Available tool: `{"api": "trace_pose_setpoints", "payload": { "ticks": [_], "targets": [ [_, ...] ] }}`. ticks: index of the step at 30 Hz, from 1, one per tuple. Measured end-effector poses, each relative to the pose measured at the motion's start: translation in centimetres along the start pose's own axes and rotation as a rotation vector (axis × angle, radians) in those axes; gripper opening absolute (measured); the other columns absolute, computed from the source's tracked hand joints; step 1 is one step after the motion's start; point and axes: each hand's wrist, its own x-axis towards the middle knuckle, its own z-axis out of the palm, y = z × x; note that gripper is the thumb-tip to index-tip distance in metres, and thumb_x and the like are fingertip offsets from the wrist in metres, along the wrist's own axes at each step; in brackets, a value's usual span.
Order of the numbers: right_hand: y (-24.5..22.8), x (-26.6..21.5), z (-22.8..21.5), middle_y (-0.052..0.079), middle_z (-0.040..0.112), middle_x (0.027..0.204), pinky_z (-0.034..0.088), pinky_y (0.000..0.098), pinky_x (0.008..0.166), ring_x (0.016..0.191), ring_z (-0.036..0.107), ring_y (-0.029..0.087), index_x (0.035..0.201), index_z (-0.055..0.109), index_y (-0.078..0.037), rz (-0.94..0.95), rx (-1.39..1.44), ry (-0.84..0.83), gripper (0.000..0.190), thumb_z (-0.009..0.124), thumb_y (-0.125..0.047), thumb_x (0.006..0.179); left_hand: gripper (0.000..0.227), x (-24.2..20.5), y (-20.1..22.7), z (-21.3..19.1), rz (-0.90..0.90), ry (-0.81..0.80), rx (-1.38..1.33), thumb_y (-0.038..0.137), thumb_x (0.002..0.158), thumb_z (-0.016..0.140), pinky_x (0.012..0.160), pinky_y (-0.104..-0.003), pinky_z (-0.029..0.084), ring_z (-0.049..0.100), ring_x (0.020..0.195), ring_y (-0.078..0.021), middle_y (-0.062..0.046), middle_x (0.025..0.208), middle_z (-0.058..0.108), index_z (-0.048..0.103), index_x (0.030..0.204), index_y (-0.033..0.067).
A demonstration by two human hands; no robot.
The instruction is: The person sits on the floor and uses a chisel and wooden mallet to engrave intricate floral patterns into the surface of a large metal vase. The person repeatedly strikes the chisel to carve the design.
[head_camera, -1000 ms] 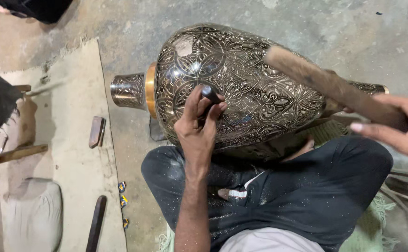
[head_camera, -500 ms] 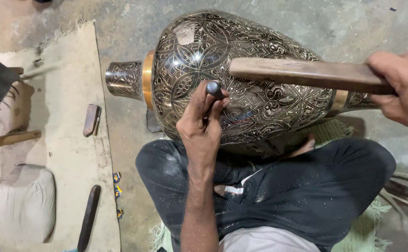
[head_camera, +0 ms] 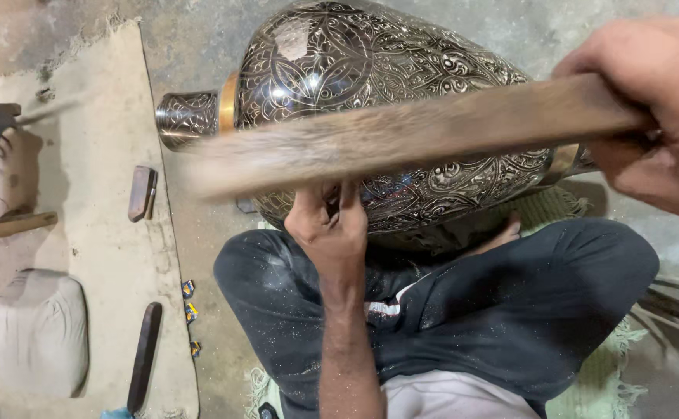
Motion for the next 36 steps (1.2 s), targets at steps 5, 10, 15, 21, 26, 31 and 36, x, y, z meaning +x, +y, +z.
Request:
{"api": "trace_pose_setpoints", "payload": {
  "ticks": [5,10,15,21,26,31,36],
  "targets": [
    [-2.2,1.2,-1.0,0.015,0.064,0.077,0.051,0.0361,0.060,0.070,0.068,0.026,0.103,0.067,0.001,-0.066,-0.047,0.008,0.041,0.077,0.010,0.064,0.036,-0.9,-0.8,0.3,0.082,0.022,-0.062,-0.008,0.104,0.064,0.093,-0.029,0.068,0.078,0.109,-0.0209,-0.021,0.119,0.076,0.054,0.138,-0.0007],
    [-3.0,1.3,-1.8,0.013,0.063,0.075,0.051,0.0369,0.061,0.070,0.067,0.025,0.102,0.069,-0.002,-0.052,-0.178,-0.033,0.039,0.079,0.008,0.066,0.038,-1.6,-2.0,0.9,0.120,0.134,0.139,-0.005,0.098,0.072,0.072,-0.024,0.067,0.080,0.085,-0.0139,-0.013,0.098,0.080,0.055,0.132,0.0006],
    [-2.9,1.1,-1.7,0.014,0.065,0.080,0.052,0.0381,0.061,0.070,0.067,0.027,0.108,0.069,-0.002,-0.086,-0.145,-0.022,0.046,0.080,0.007,0.064,0.035,-2.9,-2.7,1.2,-0.085,0.149,0.268,-0.008,0.097,0.072,0.065,-0.033,0.055,0.067,0.070,-0.0229,-0.018,0.092,0.074,0.063,0.131,-0.0032],
    [-2.6,0.8,-1.5,0.013,0.063,0.079,0.049,0.0400,0.059,0.069,0.065,0.027,0.110,0.068,-0.004,-0.137,-0.129,-0.055,0.056,0.085,-0.009,0.056,0.045,-3.0,-2.4,2.2,0.193,0.227,0.022,-0.013,0.097,0.071,0.085,-0.033,0.065,0.072,0.097,-0.0218,-0.023,0.113,0.069,0.050,0.136,-0.0092],
    [-2.3,0.9,-1.5,0.011,0.062,0.078,0.049,0.0400,0.060,0.068,0.064,0.026,0.111,0.069,-0.005,-0.168,-0.164,-0.083,0.058,0.084,-0.006,0.054,0.040,-3.9,-3.2,2.7,0.087,0.282,-0.031,-0.007,0.097,0.069,0.082,-0.029,0.064,0.073,0.093,-0.0154,-0.012,0.106,0.076,0.056,0.135,-0.0068],
    [-4.0,1.3,-2.2,0.006,0.060,0.076,0.050,0.0371,0.062,0.066,0.063,0.021,0.107,0.068,-0.014,-0.125,-0.418,-0.193,0.056,0.085,-0.024,0.054,0.046,-4.0,-3.3,3.1,-0.205,0.404,0.004,0.003,0.094,0.077,0.060,-0.026,0.056,0.069,0.065,-0.0136,-0.008,0.090,0.081,0.057,0.135,-0.0033],
    [-6.1,1.8,-2.9,0.005,0.056,0.077,0.050,0.0373,0.063,0.066,0.062,0.021,0.104,0.068,-0.017,-0.142,-0.484,-0.178,0.049,0.083,-0.019,0.057,0.035,-4.0,-1.6,4.2,0.093,0.294,-0.431,0.002,0.099,0.074,0.106,-0.033,0.062,0.069,0.115,-0.0211,-0.012,0.127,0.064,0.056,0.128,-0.0010]
  ]
}}
